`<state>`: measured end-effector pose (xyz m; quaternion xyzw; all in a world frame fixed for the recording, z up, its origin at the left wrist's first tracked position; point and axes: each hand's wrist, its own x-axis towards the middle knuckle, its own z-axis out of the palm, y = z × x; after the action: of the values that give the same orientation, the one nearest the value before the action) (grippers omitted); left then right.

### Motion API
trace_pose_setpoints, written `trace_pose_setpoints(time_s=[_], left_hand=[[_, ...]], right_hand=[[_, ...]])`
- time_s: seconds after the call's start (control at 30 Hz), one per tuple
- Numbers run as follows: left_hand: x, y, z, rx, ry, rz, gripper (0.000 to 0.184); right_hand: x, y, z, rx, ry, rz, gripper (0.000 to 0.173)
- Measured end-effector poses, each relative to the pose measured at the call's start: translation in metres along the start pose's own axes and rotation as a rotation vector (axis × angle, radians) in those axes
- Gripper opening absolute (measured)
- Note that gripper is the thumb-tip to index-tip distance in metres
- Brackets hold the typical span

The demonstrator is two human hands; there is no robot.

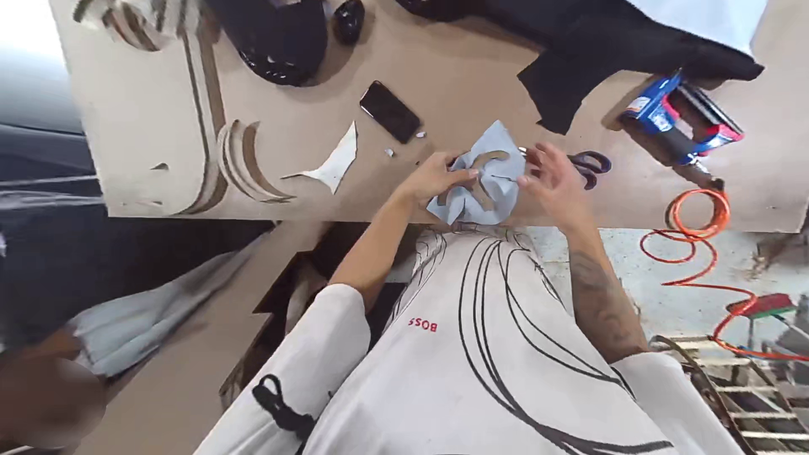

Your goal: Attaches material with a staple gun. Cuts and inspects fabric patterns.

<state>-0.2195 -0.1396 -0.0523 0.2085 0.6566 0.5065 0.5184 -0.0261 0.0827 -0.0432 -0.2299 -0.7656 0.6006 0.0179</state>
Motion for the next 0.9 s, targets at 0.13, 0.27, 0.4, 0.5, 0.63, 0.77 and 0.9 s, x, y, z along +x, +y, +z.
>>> trace_pose_setpoints(time_s=[0.13, 0.27, 0.4, 0.5, 0.63, 0.77, 0.9], left_hand=[[-0.005, -0.007, 0.001, 0.129, -0.061, 0.033, 0.035], [0.004, -0.043, -0.005, 0.163, 0.084, -0.045, 0.044], [0.012, -0.064, -0.002, 0.436, 0.326, -0.115, 0.038], [0.016, -0.043, 0.015, 0.791, 0.512, -0.095, 0.037], [0.031, -0.049, 0.046, 0.761, 0.512, 0.152, 0.024], [0.045, -0.099, 0.050, 0.571, 0.518, 0.436, 0.011], [0.035, -0.106, 0.039, 0.582, 0.355, 0.522, 0.034]], right_hand=[[0.037, 0.003, 0.033, 0.272, -0.141, 0.069, 0.032], [0.061, 0.030, 0.063, -0.010, -0.061, 0.266, 0.030], [0.063, 0.043, 0.076, -0.066, -0.040, 0.448, 0.034], [0.047, 0.037, 0.073, -0.270, -0.084, 0.471, 0.042], [0.037, 0.039, 0.065, -0.289, -0.170, 0.429, 0.030], [0.040, 0.038, 0.060, -0.111, -0.217, 0.495, 0.027], [0.047, 0.031, 0.063, 0.070, -0.158, 0.626, 0.020]])
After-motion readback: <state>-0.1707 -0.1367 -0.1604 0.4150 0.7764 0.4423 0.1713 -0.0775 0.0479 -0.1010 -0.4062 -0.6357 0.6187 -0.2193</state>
